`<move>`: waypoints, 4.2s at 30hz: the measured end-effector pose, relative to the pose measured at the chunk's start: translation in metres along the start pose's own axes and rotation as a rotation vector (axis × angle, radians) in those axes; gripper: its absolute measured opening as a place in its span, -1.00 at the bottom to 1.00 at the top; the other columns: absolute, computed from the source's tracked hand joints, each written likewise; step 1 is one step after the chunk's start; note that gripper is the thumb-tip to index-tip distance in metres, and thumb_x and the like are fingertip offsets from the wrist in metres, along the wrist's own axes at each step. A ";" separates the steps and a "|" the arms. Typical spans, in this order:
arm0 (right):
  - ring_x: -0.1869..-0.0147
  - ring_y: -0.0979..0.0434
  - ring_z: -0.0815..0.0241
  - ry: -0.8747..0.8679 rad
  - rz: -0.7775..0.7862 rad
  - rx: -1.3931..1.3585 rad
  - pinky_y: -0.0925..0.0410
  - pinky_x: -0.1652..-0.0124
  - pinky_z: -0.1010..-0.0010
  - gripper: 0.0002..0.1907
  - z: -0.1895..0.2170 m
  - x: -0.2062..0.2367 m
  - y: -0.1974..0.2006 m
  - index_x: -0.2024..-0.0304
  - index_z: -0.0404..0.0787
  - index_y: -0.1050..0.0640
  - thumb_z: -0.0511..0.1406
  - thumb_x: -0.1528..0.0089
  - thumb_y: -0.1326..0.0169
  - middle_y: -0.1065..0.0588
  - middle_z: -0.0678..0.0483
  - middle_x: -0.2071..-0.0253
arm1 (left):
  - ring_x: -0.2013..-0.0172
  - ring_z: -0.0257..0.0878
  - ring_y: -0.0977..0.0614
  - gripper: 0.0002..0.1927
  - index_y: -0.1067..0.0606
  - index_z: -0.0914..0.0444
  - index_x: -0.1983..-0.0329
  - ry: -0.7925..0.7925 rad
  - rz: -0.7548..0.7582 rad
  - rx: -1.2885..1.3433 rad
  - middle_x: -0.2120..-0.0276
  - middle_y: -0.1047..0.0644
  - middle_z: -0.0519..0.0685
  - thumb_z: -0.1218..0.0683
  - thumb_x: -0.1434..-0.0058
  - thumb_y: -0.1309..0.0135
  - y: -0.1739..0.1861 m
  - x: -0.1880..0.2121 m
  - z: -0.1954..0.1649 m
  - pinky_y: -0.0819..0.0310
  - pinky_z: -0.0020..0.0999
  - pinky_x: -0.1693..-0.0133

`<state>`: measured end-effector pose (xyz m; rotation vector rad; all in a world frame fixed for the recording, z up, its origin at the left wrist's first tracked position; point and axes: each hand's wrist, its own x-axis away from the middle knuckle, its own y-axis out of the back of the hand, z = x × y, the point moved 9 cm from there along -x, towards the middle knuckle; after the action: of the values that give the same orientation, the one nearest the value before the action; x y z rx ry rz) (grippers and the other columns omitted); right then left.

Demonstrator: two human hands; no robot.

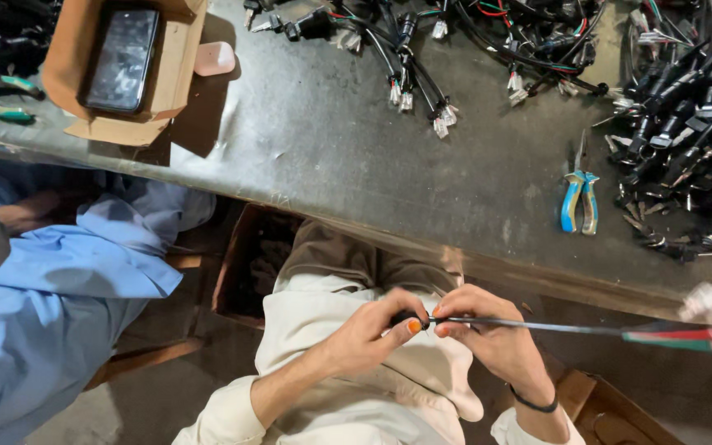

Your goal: The person sits at a workbench assembling a wire harness. They hold a black cable, use pliers to strip and trim the wire ends, twist the exposed colored conductors, and fit terminal connectors onto the ends, working on one harness at a time among piles of similar harnesses.

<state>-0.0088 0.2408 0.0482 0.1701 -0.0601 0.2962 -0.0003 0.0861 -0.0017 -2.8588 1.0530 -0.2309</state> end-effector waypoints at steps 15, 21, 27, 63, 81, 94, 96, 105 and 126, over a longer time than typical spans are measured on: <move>0.15 -0.74 0.18 0.248 -0.092 0.376 -0.57 0.21 0.47 -0.75 0.055 0.001 -0.010 0.22 -0.23 -0.69 -0.43 -0.03 -0.35 -0.68 0.02 0.19 | 0.41 -0.25 -0.52 -0.67 -0.26 0.30 0.01 -0.103 0.063 -0.146 0.34 -0.56 0.01 0.06 -0.37 -0.12 0.012 -0.009 -0.033 -0.40 -0.34 0.34; 0.11 -0.71 0.22 0.399 -0.033 0.497 -0.56 0.13 0.51 -0.73 0.035 0.019 -0.018 0.15 -0.25 -0.67 -0.44 -0.08 -0.33 -0.64 0.03 0.13 | 0.34 -0.26 -0.62 -0.70 -0.30 0.30 0.02 -0.083 0.076 -0.108 0.27 -0.64 0.01 0.07 -0.35 -0.11 0.016 -0.007 -0.034 -0.45 -0.37 0.30; -0.08 -0.56 0.19 0.374 -0.148 -0.273 -0.42 -0.05 0.41 -0.78 -0.021 0.010 -0.013 0.12 -0.32 -0.68 -0.32 -0.23 -0.30 -0.58 -0.02 0.00 | 0.16 -0.37 -0.51 -0.69 -0.28 0.31 -0.13 -0.214 0.043 0.071 0.14 -0.55 -0.01 0.12 -0.43 -0.05 0.000 -0.006 -0.032 -0.43 -0.41 0.13; 0.15 -0.54 0.24 -0.033 -0.065 0.151 -0.42 0.19 0.41 -0.72 -0.022 -0.022 0.018 0.14 -0.28 -0.63 -0.32 -0.14 -0.37 -0.59 0.08 0.23 | 0.20 -0.05 -0.46 -0.39 -0.24 0.25 -0.47 -0.265 -0.339 -0.665 0.29 -0.43 0.03 0.10 -0.36 -0.04 0.015 -0.012 -0.017 -0.20 -0.11 0.04; -0.04 -0.58 0.23 -0.345 0.115 -0.386 -0.43 0.00 0.38 -0.51 -0.047 0.024 -0.047 -0.21 -0.20 -0.30 -0.43 -0.21 0.03 -0.50 0.05 -0.05 | 0.21 -0.04 -0.44 -0.64 -0.43 0.30 -0.17 -0.208 -0.558 -0.519 0.22 -0.57 0.06 0.02 -0.42 -0.08 0.076 0.022 -0.043 -0.35 -0.25 0.13; -0.17 -0.44 -0.26 0.356 -0.077 0.610 -0.37 -0.14 0.08 -0.59 -0.022 -0.013 -0.050 0.04 -0.26 -0.16 -0.57 -0.24 -0.07 -0.37 -0.30 -0.19 | 0.48 -0.22 -0.47 -0.69 -0.37 0.30 -0.13 -0.339 -0.446 -0.587 0.41 -0.56 -0.14 0.05 -0.44 -0.04 0.050 0.037 -0.045 -0.01 -0.14 0.01; -0.22 -0.44 -0.26 0.404 -0.042 0.651 -0.34 -0.22 0.02 -0.58 -0.013 -0.017 -0.051 0.01 -0.24 -0.18 -0.59 -0.22 -0.04 -0.40 -0.21 -0.17 | 0.47 -0.23 -0.49 -0.70 -0.36 0.31 -0.12 -0.355 -0.449 -0.571 0.39 -0.57 -0.14 0.06 -0.44 -0.04 0.047 0.039 -0.046 0.00 -0.12 0.00; -0.26 -0.45 -0.32 0.450 -0.088 0.719 -0.37 -0.21 -0.04 -0.54 -0.006 -0.019 -0.054 -0.11 -0.27 -0.32 -0.57 -0.19 -0.07 -0.41 -0.21 -0.15 | 0.50 -0.23 -0.48 -0.69 -0.36 0.30 -0.12 -0.297 -0.421 -0.520 0.49 -0.54 -0.17 0.08 -0.40 -0.06 0.048 0.041 -0.034 0.01 -0.11 0.02; 0.15 -0.55 -0.17 -0.186 0.077 0.700 -0.35 0.20 0.09 -0.66 -0.022 -0.021 -0.068 -0.11 -0.22 -0.41 -0.31 -0.31 -0.09 -0.54 -0.10 0.28 | 0.37 -0.24 -0.52 -0.63 -0.46 0.26 -0.12 -0.286 -0.708 -0.956 0.30 -0.51 -0.14 0.08 -0.34 -0.29 0.058 0.041 -0.040 0.01 -0.21 0.11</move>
<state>-0.0081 0.1748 0.0144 0.8920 -0.1463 0.3693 -0.0130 0.0146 0.0349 -3.7903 -0.0037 0.8497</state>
